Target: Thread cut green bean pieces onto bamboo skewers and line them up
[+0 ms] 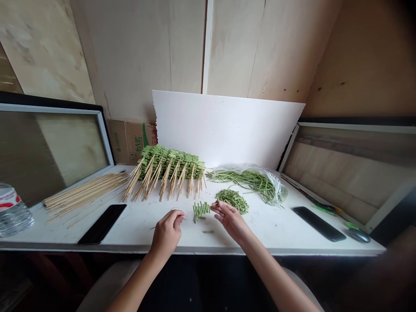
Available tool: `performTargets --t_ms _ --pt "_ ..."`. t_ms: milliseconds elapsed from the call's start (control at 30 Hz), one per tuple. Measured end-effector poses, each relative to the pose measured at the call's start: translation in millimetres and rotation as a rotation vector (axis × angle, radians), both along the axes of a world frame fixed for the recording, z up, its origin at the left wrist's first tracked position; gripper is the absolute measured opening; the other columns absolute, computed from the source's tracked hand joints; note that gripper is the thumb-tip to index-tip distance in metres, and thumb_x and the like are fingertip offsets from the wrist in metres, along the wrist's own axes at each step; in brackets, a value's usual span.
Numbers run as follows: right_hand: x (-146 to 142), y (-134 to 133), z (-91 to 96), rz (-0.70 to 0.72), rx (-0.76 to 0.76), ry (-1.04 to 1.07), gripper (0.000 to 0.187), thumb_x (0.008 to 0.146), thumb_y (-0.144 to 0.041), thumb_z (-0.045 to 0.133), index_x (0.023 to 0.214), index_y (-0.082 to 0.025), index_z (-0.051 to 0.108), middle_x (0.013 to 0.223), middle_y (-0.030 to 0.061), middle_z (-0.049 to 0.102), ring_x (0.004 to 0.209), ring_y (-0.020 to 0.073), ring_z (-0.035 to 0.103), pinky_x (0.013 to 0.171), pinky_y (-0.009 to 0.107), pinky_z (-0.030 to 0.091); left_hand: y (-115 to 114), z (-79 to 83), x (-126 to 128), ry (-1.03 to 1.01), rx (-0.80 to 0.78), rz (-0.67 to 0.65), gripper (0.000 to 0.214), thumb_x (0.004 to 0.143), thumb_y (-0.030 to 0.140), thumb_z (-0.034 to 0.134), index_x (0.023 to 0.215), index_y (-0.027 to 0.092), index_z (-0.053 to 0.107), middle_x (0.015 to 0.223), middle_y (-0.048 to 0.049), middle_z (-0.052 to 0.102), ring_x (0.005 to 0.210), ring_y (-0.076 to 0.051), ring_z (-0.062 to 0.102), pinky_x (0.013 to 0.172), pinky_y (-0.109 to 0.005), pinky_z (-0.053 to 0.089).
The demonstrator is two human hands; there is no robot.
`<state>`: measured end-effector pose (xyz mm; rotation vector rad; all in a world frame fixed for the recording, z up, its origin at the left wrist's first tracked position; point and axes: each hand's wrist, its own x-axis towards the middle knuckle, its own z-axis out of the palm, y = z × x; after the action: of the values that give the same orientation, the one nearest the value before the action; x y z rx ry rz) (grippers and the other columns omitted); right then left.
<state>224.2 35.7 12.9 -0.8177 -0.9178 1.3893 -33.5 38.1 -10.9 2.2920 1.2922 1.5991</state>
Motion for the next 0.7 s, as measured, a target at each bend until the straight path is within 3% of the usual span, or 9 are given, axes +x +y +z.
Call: performTargets --t_ms 200,300,400,467,700 --pt "-2 1 -3.6 0.024 0.007 0.006 0.031 0.079 -0.048 0.084 0.097 -0.024 0.080 0.110 0.0079 0.079 0.112 0.0253 0.070 0.093 0.034 0.053 1 -2.1 0 0.023 -0.006 0.003 0.017 0.099 0.016 0.049 0.092 0.021 0.064 0.084 -0.0030 0.073 0.074 -0.019 0.070 0.068 -0.027 0.050" --pt "-2 1 -3.6 -0.029 0.022 -0.070 0.031 0.082 -0.051 0.080 0.097 -0.024 0.080 0.110 0.0086 0.079 0.109 0.0264 0.071 0.084 0.034 0.055 1 -1.3 0 0.014 -0.015 0.015 0.018 0.099 0.017 0.049 0.091 0.021 0.064 0.084 -0.0032 0.073 0.075 -0.019 0.070 0.068 -0.027 0.050" --pt "3 -3 1.4 -0.112 0.106 -0.356 0.032 0.082 -0.053 0.078 0.093 -0.023 0.079 0.094 0.0085 0.079 0.090 0.0252 0.072 0.062 0.030 0.051 3 -0.1 -2 -0.005 -0.031 0.044 0.018 0.098 0.017 0.049 0.090 0.021 0.064 0.083 -0.0035 0.074 0.075 -0.020 0.071 0.068 -0.028 0.050" --pt "8 -8 7.3 -0.082 0.192 -0.581 0.029 0.082 -0.052 0.078 0.089 -0.023 0.079 0.084 0.0069 0.077 0.078 0.0234 0.070 0.054 0.029 0.047 4 0.5 -4 -0.022 -0.045 0.070 0.017 0.097 0.017 0.050 0.090 0.021 0.064 0.083 -0.0034 0.074 0.074 -0.020 0.071 0.068 -0.028 0.050" --pt "5 -23 10.0 0.093 0.371 -1.126 0.007 0.083 -0.031 0.076 0.083 -0.028 0.083 0.086 0.0050 0.078 0.078 0.0241 0.068 0.066 0.034 0.050 6 1.5 -9 -0.049 -0.084 0.098 0.016 0.095 0.017 0.051 0.090 0.022 0.065 0.082 -0.0023 0.074 0.074 -0.020 0.071 0.068 -0.027 0.050"
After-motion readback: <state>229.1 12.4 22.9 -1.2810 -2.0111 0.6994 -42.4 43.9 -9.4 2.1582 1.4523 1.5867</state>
